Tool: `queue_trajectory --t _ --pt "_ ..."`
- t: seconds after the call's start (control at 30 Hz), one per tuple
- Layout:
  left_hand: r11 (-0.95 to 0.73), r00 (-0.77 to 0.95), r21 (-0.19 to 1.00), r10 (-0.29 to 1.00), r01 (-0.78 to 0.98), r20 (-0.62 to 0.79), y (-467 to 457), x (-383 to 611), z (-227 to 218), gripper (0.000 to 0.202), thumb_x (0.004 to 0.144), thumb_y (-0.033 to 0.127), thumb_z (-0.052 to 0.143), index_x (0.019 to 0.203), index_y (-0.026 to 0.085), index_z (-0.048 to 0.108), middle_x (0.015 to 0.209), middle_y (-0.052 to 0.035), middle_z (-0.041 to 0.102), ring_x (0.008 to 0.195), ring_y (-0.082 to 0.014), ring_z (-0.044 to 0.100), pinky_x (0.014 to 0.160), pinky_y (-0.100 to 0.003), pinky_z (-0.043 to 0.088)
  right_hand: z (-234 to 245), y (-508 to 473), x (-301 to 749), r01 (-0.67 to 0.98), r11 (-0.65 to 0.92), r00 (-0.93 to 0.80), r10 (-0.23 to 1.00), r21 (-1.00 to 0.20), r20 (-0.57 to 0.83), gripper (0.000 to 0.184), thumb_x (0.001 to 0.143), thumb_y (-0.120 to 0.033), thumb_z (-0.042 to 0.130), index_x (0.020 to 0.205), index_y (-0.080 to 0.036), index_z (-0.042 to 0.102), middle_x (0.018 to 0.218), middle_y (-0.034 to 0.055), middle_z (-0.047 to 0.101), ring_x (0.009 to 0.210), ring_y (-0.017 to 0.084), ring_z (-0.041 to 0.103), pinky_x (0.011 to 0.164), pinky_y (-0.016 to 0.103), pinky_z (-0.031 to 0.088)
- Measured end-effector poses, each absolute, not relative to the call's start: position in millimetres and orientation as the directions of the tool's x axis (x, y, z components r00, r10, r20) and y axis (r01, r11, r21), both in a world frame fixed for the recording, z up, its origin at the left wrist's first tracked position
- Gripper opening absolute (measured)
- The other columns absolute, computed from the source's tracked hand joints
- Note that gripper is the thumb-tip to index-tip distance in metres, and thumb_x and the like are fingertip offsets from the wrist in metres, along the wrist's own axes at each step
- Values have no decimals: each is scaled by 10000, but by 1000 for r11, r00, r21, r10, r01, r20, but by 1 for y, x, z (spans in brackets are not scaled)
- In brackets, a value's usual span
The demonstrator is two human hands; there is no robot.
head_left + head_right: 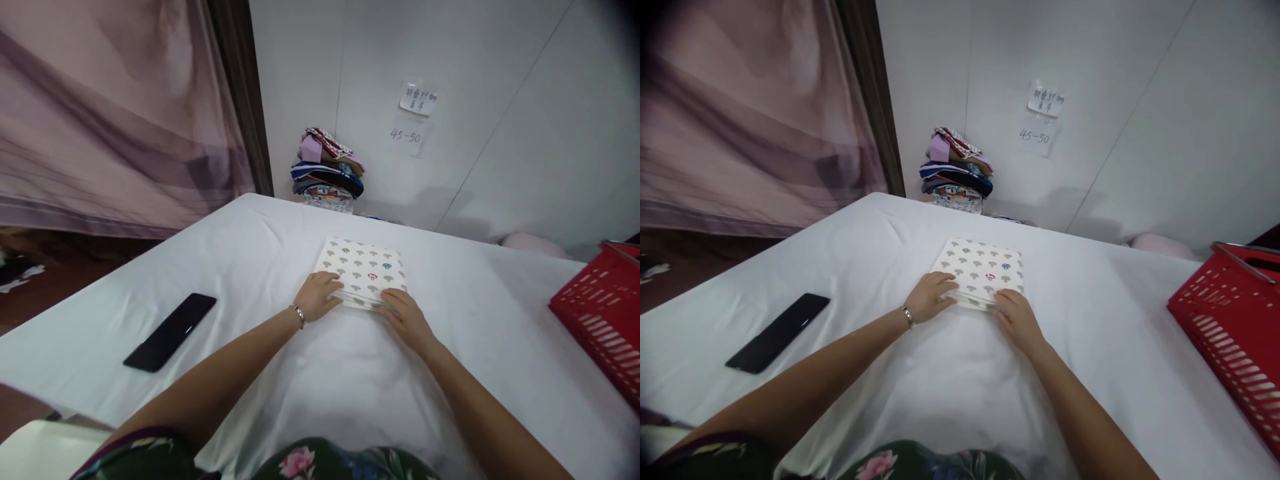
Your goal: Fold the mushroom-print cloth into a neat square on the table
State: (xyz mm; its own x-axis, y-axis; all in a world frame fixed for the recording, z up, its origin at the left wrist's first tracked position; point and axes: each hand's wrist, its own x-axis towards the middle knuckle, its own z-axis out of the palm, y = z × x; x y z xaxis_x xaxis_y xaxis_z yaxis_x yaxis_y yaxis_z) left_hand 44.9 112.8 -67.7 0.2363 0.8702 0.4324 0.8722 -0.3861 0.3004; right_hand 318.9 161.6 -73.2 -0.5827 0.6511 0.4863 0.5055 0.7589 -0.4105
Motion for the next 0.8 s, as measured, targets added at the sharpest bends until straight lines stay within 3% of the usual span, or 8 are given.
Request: queue_trajectory --t 0.1,0.2,0.43,0.57,0.8 --pt "-371 243 264 877 890 414 114 49 -71 225 814 251 563 1029 246 628 1091 -51 605 1021 -208 521 889 -385 392 -75 163 319 537 787 -627 613 -302 481 254 869 -270 468 1057 -224 633 1086 85 621 1008 238 548 893 439 451" --pt "-336 201 286 888 897 413 119 48 -74 195 815 239 567 994 231 645 1012 -45 621 954 -197 536 843 -364 407 -75 166 321 585 766 -616 633 -266 469 245 873 -256 463 1028 -213 648 1053 85 632 973 238 552 863 429 459" --pt "-353 189 339 882 872 432 124 57 -75 197 813 337 591 966 233 661 1012 -36 619 933 -184 528 837 -347 402 -71 169 309 596 757 -613 644 -266 458 233 880 -275 467 973 -211 671 963 77 639 901 221 549 806 377 457" --pt "-361 213 328 887 873 409 133 63 -76 178 841 329 555 934 235 674 962 -30 622 879 -174 526 807 -337 404 -73 173 300 602 761 -622 638 -244 454 222 880 -267 473 943 -212 678 907 68 636 847 216 535 772 368 447" --pt "-389 237 338 880 857 413 137 65 -75 218 880 298 488 809 215 677 852 -20 626 810 -155 523 765 -316 396 -74 172 302 569 761 -575 640 -313 510 236 896 -254 440 921 -209 670 886 63 629 838 195 535 754 341 431"
